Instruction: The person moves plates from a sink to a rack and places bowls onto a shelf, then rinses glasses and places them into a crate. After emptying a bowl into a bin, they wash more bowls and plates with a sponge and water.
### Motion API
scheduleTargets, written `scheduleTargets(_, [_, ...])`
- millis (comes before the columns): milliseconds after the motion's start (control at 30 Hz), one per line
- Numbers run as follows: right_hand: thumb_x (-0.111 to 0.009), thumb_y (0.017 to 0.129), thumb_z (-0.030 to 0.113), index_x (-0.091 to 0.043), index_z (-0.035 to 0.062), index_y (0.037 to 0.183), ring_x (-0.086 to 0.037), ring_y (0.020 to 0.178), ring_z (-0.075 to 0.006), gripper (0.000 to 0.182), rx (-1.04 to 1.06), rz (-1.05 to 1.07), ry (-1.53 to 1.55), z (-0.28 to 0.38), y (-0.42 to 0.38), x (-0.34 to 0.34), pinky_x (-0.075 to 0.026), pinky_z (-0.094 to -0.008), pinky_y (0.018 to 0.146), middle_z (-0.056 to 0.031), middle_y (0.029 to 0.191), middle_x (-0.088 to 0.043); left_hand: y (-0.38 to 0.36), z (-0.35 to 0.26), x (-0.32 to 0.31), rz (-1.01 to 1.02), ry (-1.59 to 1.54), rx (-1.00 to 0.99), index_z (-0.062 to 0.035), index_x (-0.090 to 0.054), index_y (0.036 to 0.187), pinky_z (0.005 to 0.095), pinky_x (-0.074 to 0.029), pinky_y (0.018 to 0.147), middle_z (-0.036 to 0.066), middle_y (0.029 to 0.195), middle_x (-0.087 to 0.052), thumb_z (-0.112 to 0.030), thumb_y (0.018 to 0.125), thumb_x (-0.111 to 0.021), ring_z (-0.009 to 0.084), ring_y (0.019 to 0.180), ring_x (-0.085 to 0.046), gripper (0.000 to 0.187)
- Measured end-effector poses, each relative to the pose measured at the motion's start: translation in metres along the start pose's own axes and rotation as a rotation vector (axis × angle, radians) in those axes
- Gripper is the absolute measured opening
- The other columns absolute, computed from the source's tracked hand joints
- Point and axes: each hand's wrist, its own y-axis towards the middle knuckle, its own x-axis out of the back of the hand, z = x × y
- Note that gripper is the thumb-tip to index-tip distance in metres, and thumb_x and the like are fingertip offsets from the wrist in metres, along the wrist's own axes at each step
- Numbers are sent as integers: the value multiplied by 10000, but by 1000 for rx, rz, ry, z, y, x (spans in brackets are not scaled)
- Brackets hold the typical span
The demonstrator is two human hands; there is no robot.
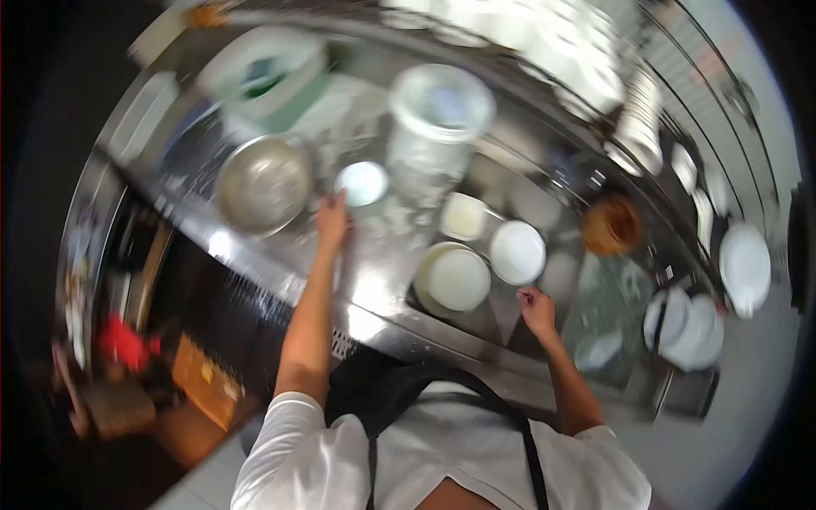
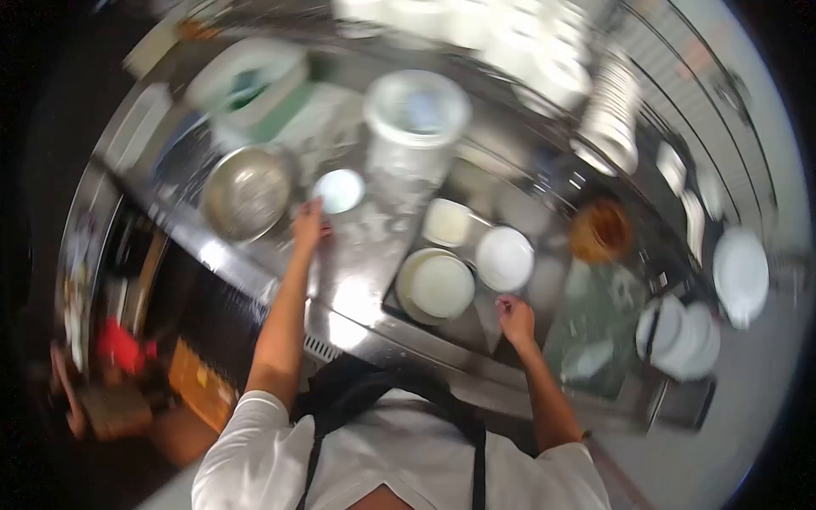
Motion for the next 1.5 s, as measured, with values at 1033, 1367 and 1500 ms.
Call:
scheduleTargets(1033, [-565,1003,413,-524,66,1350,-703,951,-259,492,-560,-229,1426,-51,122,-19,-602,-379,820,-120,1187,-654,-245,12,-388,797,29,37,35,-582,1266,459,-646,748,229,1196,-646,-78,985,-454,365,997,-696,329])
scheduleTargets(1367, [-611,808,34,-647,105,1205,-671,1033,-368,404,480,-451,2,20,139,47,-547,-480,862,-174,1182,-683,-188,46,-385,958,-759,719,-15,-611,1252,409,-544,988,166,1253,-648,-185,1022,-446,270,1127,-651,330])
scheduleTargets(1500, [-571,789,-51,-610,107,1249,-642,1086,-389,488,266,-535,260,-34,119,71,-532,-476,901,-196,1231,-655,-236,-62,-390,873,-553,161,28,-588,1258,378,-525,1006,167,1252,-650,-30,975,-448,253,1179,-624,321])
